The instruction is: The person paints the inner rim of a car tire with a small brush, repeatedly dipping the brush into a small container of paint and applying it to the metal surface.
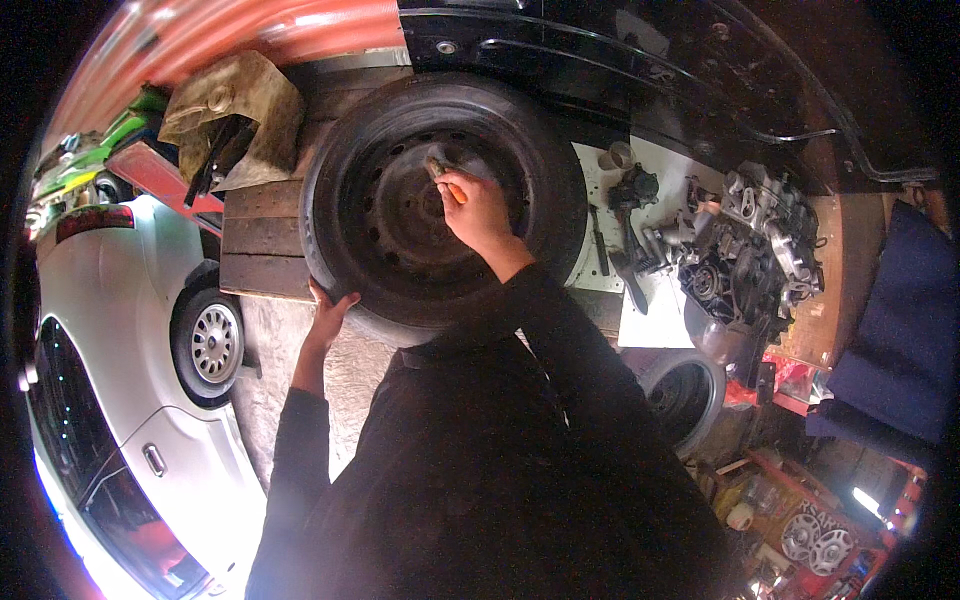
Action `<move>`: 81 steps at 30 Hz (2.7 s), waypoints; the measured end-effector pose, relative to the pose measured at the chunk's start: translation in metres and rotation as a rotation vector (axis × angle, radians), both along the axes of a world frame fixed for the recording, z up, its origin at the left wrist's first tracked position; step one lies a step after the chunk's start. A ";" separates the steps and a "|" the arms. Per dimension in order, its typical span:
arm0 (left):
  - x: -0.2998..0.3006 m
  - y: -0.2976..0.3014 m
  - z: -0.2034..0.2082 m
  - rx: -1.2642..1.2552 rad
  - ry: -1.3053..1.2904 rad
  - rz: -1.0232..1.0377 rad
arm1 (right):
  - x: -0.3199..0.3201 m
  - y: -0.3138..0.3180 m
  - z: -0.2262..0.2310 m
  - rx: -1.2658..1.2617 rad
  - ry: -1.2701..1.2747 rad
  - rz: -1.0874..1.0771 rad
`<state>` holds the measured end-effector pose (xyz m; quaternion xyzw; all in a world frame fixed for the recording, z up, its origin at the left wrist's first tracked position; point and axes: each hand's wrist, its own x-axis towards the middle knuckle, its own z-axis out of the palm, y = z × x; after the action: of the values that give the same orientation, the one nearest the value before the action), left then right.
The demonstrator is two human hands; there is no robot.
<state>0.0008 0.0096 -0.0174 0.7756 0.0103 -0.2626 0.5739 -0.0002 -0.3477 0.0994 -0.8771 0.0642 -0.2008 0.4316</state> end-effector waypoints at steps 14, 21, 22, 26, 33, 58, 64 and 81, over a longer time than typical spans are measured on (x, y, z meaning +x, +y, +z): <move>-0.003 -0.004 0.003 0.045 0.004 0.020 | 0.004 0.013 -0.011 0.027 0.109 0.155; -0.004 -0.004 0.001 0.045 -0.017 0.012 | -0.012 0.027 -0.015 0.118 0.022 0.176; -0.003 -0.004 0.000 0.037 -0.021 0.010 | -0.014 0.030 -0.017 0.128 0.022 0.209; -0.002 0.000 -0.008 -0.039 -0.026 0.029 | -0.007 0.024 -0.015 -0.002 0.018 0.150; -0.001 -0.002 0.002 -0.028 0.012 0.017 | -0.007 0.018 -0.011 0.059 0.131 0.244; -0.002 -0.007 0.013 0.003 0.051 0.015 | -0.010 0.034 -0.020 0.045 -0.074 0.163; -0.002 0.006 -0.012 -0.080 0.023 0.051 | -0.008 0.032 -0.015 0.050 -0.093 0.086; -0.004 -0.005 0.009 0.005 0.039 0.046 | -0.006 0.031 -0.020 0.023 -0.057 0.096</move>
<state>-0.0034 0.0050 -0.0082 0.7713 0.0401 -0.2646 0.5775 -0.0057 -0.3167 0.0794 -0.8680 0.0123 -0.2038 0.4526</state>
